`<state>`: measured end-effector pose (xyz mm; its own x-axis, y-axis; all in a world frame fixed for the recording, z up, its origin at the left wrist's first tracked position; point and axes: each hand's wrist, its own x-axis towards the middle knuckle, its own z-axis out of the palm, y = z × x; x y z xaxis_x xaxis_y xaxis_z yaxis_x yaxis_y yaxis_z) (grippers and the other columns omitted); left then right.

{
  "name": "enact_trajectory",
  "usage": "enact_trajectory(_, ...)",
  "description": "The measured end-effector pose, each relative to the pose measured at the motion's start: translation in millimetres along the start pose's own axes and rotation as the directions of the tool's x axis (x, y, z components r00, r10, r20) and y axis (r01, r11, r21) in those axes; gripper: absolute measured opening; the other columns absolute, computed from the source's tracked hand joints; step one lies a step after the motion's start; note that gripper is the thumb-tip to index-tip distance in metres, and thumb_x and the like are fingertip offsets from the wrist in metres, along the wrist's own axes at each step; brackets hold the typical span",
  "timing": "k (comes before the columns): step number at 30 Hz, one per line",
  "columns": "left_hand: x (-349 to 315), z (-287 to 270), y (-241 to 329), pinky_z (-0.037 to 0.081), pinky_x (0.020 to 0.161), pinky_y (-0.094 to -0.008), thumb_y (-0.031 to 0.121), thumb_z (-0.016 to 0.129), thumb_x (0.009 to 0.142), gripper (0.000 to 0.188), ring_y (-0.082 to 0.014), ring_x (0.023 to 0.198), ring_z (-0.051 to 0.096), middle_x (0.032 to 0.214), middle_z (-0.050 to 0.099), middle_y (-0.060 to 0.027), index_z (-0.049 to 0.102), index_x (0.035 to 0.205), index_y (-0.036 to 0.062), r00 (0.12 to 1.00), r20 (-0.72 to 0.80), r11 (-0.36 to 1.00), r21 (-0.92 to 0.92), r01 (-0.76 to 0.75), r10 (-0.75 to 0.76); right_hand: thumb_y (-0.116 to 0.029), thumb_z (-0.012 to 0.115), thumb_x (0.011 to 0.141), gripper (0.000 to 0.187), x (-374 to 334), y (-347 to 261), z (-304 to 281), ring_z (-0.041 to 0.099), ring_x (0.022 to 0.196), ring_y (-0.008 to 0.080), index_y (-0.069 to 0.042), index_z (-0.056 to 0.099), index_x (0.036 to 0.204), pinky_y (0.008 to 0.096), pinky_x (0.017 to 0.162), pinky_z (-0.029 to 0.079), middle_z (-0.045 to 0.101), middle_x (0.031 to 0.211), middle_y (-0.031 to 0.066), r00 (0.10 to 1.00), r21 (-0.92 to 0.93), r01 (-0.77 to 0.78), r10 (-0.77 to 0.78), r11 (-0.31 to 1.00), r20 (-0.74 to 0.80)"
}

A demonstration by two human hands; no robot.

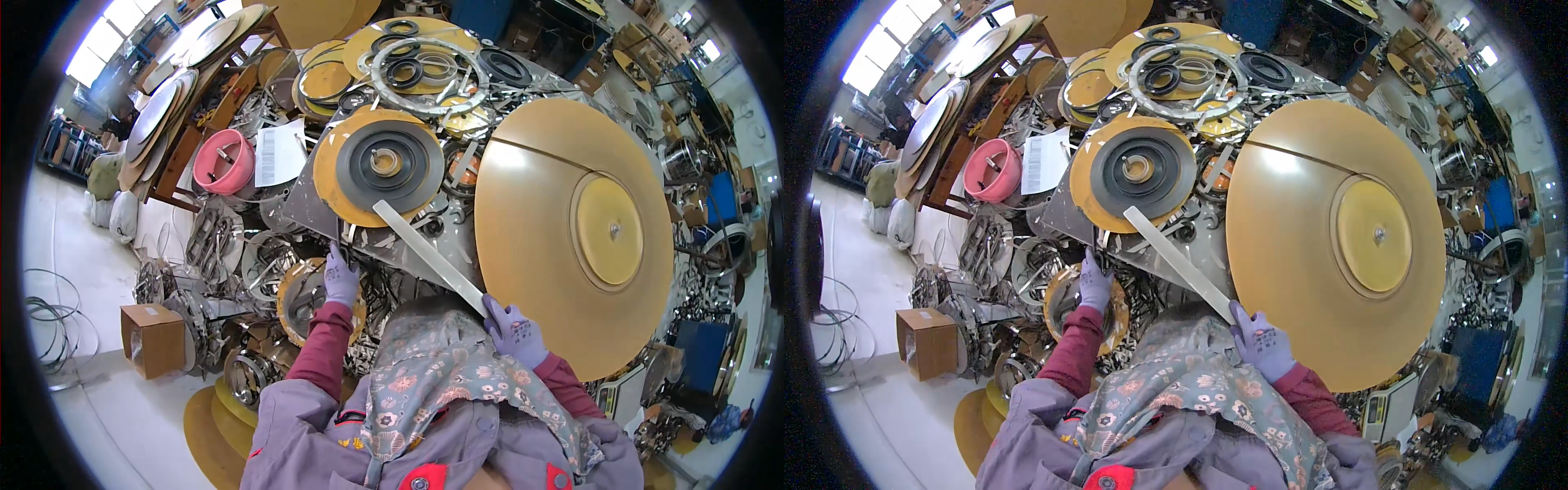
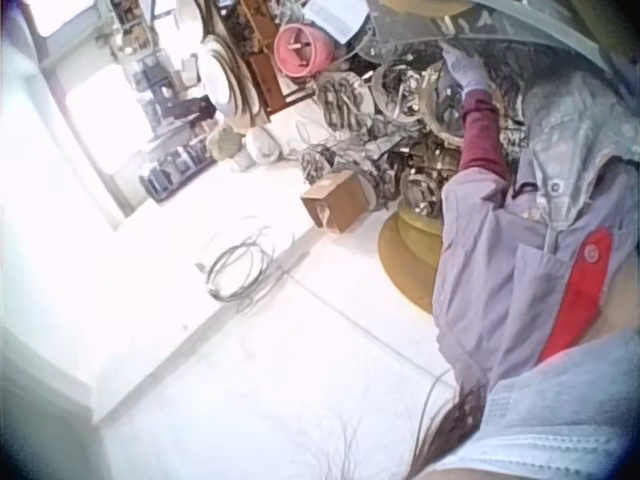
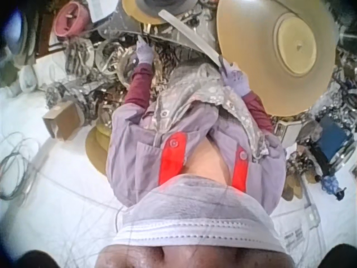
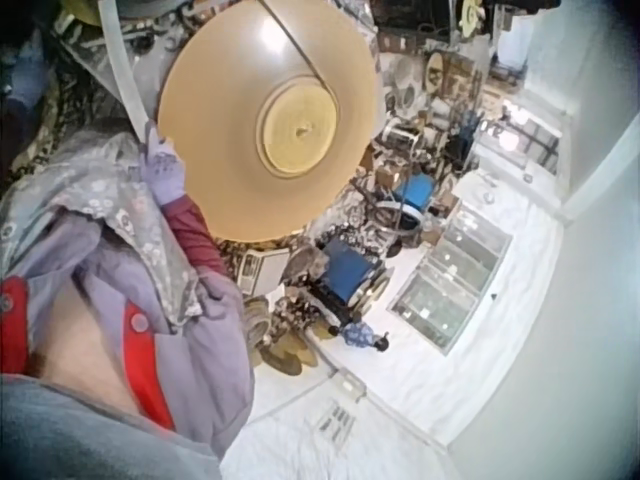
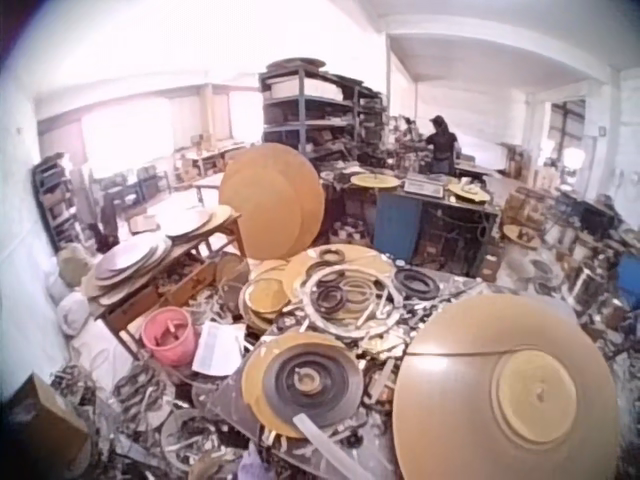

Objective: The person assembles speaker components by placing a black rubber ring onto a yellow circular base. They then use a metal ruler and a thin metal rod to adjust and align the ring on the base, ensuring it is centered and properly seated.

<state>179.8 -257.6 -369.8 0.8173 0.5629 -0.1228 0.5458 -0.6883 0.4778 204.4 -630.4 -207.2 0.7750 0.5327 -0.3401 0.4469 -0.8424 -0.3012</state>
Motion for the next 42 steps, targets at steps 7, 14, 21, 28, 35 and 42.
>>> enact_trajectory(7, -16, -26, 36, 0.041, 0.09, -0.0463, 0.021, 0.068, 0.08, 0.055, -0.034, 0.101, 0.055, 0.116, 0.054, -0.0175, 0.049, 0.13, 0.0052, 0.909, -0.326, 0.955, 0.223, -0.194, 0.26, -0.031, 0.055, 0.09, 0.054, 0, -3, -7, 0.062, 0.075, 0.0357, -0.018, 0.039, 0.14, 0.0476, 0.065, 0.051, 0.058, 0.089, 0.0205, 1.0, 0.044, 0.002, -0.002, 0.999, -0.006)
enact_trajectory(14, -48, 13, 103, 0.043, 0.082, -0.0439, 0.012, 0.066, 0.074, 0.043, -0.0325, 0.095, 0.055, 0.101, 0.06, -0.0129, 0.058, 0.116, 0.009, 0.803, 0.128, 0.805, 0.048, -0.591, 0.582, -0.031, 0.053, 0.092, 0.053, 4, -1, -16, 0.063, 0.077, 0.0358, -0.019, 0.038, 0.141, 0.0472, 0.066, 0.052, 0.059, 0.091, 0.0204, 1.0, 0.006, 0.013, -0.013, 1.0, 0.013)
enact_trajectory(21, -2, 84, 124, 0.045, 0.077, -0.04, 0.017, 0.054, 0.084, 0.041, -0.027, 0.09, 0.056, 0.097, 0.056, -0.0101, 0.054, 0.125, 0.0096, 0.841, 0.037, 0.835, 0.1, -0.541, 0.54, -0.031, 0.052, 0.093, 0.051, 6, 0, -23, 0.063, 0.073, 0.0357, -0.02, 0.038, 0.141, 0.0479, 0.064, 0.052, 0.058, 0.091, 0.0197, 0.999, 0.017, -0.007, 0.006, 1.0, 0.048)
enact_trajectory(28, 3, 56, 170, 0.047, 0.08, -0.0386, 0.021, 0.078, 0.07, 0.049, -0.0287, 0.091, 0.054, 0.102, 0.052, -0.0125, 0.06, 0.115, 0.0139, 0.948, 0.027, 0.948, -0.037, -0.315, 0.316, -0.031, 0.054, 0.092, 0.052, 7, 13, -14, 0.063, 0.072, 0.035, -0.02, 0.039, 0.14, 0.0467, 0.063, 0.052, 0.057, 0.09, 0.0193, 0.999, 0.075, 0.017, -0.019, 0.997, 0.033)
enact_trajectory(35, 6, 82, 178, 0.044, 0.083, -0.0444, 0.023, 0.079, 0.068, 0.04, -0.0337, 0.096, 0.052, 0.103, 0.054, -0.0133, 0.059, 0.1, 0.0087, 0.938, -0.23, 0.95, -0.115, -0.289, 0.258, -0.03, 0.054, 0.092, 0.051, 10, 8, -26, 0.063, 0.074, 0.0345, -0.02, 0.039, 0.14, 0.0463, 0.064, 0.052, 0.057, 0.092, 0.0189, 0.998, 0.048, 0.035, -0.038, 0.998, 0.053)
enact_trajectory(42, 10, 74, 176, 0.045, 0.083, -0.0455, 0.02, 0.073, 0.071, 0.026, -0.0371, 0.095, 0.053, 0.105, 0.057, -0.017, 0.059, 0.09, 0.0076, 0.906, -0.043, 0.904, -0.053, -0.424, 0.422, -0.028, 0.055, 0.092, 0.05, 10, 6, -30, 0.063, 0.076, 0.0342, -0.021, 0.041, 0.139, 0.0464, 0.066, 0.052, 0.057, 0.094, 0.0181, 0.998, 0.003, 0.018, -0.019, 1.0, 0.054)
